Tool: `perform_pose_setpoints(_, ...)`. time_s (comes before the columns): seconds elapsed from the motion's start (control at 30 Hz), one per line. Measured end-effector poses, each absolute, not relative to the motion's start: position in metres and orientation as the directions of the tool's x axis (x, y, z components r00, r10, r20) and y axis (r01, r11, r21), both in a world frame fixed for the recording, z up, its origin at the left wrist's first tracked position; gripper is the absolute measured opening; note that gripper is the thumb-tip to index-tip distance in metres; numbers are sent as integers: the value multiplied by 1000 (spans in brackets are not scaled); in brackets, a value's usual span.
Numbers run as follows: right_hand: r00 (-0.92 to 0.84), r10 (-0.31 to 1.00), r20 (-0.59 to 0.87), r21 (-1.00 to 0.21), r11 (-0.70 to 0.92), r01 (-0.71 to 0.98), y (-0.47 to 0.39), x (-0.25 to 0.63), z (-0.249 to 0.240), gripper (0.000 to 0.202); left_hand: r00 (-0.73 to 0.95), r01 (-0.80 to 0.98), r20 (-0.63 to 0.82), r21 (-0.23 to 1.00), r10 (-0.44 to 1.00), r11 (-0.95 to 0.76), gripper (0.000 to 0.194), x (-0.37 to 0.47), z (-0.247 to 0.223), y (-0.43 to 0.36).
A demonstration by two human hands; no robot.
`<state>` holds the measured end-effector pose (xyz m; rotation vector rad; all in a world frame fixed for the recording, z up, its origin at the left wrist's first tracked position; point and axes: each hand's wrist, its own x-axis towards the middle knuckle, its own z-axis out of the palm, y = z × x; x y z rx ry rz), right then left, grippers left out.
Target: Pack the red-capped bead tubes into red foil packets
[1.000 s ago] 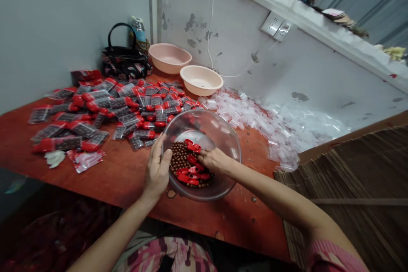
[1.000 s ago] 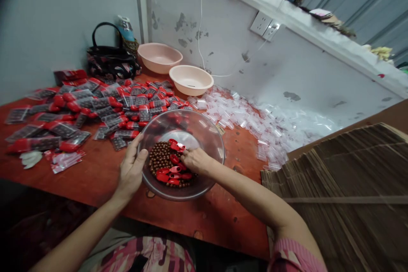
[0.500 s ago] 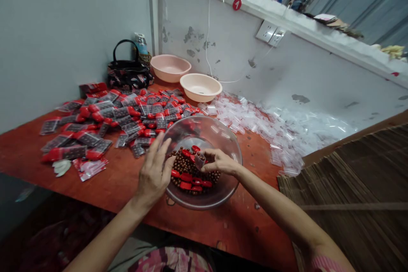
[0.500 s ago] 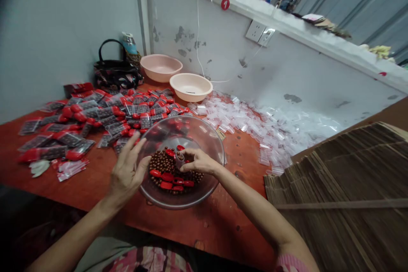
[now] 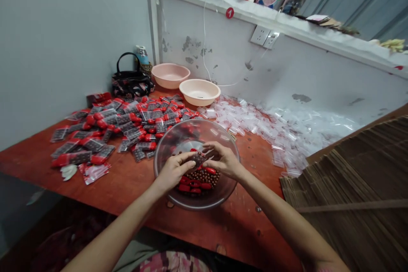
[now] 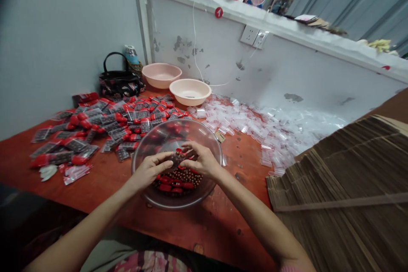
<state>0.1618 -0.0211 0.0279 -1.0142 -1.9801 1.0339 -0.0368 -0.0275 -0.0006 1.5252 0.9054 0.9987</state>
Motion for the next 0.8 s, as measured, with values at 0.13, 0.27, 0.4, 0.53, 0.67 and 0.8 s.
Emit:
perform_pose_setpoints(0.13, -669, 673, 314, -630, 675, 383, -19, 168, 46, 25, 437, 20, 71, 996, 897, -88, 35, -37, -1, -27)
perform_pose_setpoints(0.27, -743, 609, 278, -512, 748, 421, -15, 168, 54, 25, 437, 79, 50, 992, 898, -94, 38, -36, 1, -27)
perform_pose_setpoints(0.4, -769, 609, 195, -503, 735, 455, -11, 167, 54, 22, 397, 130, 80, 981, 914, -142, 35, -36, 0, -26)
perform_pose_setpoints(0.53, -761, 624, 179, -518, 717, 466, -8, 168, 50, 16, 369, 162, 95, 973, 925, -164, 34, -36, -2, -25)
perform_pose_setpoints(0.67, -719, 669, 186, -560, 674, 482, -5, 169, 46, 13, 341, 208, 115, 959, 933, -194, 34, -36, -2, -24)
perform_pose_setpoints(0.8, -719, 677, 156, -503, 681, 532, -4, 167, 47, 14, 317, 290, 161, 922, 935, -257, 33, -37, 1, -24)
